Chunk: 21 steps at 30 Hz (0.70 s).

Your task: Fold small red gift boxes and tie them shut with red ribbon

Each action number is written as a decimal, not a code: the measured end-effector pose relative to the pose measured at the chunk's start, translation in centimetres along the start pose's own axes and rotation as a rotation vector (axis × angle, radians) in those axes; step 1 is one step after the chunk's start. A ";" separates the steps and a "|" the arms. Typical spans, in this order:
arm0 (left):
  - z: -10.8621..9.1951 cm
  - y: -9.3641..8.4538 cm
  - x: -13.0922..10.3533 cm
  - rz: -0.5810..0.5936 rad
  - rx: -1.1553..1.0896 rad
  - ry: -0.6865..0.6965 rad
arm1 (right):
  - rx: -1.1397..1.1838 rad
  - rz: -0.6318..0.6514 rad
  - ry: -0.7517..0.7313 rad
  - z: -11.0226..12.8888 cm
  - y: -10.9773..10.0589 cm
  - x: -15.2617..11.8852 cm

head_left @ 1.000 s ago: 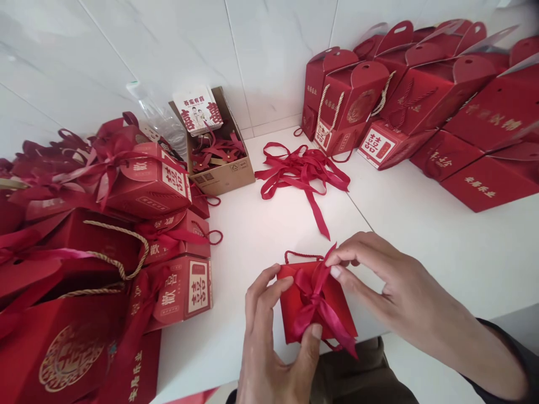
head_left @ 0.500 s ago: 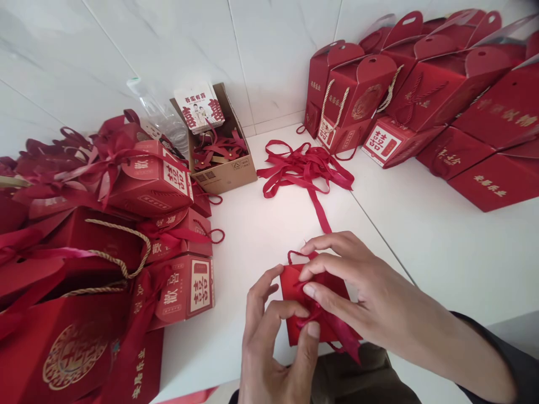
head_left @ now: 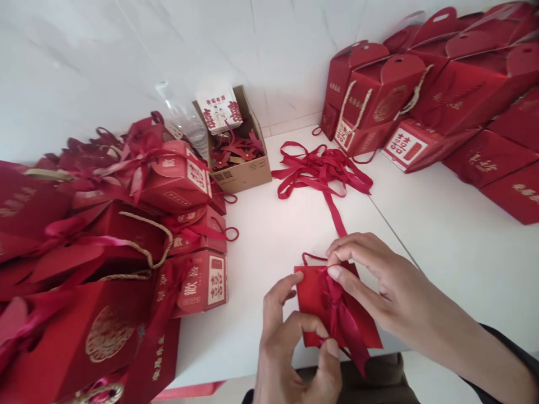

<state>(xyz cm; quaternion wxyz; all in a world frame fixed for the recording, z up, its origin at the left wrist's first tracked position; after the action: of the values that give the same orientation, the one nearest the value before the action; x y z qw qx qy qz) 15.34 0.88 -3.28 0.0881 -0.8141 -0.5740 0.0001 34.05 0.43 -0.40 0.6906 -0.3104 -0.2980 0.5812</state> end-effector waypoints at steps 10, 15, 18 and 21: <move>0.2 -0.4 -0.2 0.063 0.002 0.050 | -0.045 -0.020 -0.031 -4.4 1.8 -0.4; 0.4 -0.1 -0.4 0.015 -0.016 0.014 | -0.016 -0.050 0.062 -2.3 1.1 -0.1; 0.7 -0.4 -0.4 -0.036 -0.057 0.012 | 0.056 -0.022 0.153 -1.8 0.6 0.0; 0.8 -1.7 0.1 -0.097 -0.120 0.033 | 0.093 -0.073 0.284 -2.7 -0.3 -0.5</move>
<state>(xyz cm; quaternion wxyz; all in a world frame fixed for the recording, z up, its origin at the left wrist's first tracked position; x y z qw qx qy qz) 13.70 1.69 -3.81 0.0484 -0.7889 -0.6103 -0.0521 36.24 -0.30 -1.89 0.7603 -0.3460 -0.1810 0.5190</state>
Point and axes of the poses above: each hand's wrist, its own x-axis towards the middle knuckle, its own y-axis out of the palm, z = x × y, the point moved 4 cm from there along x, towards the middle knuckle, and after that the axes turned 13 degrees about -x, right-handed, at the moved point
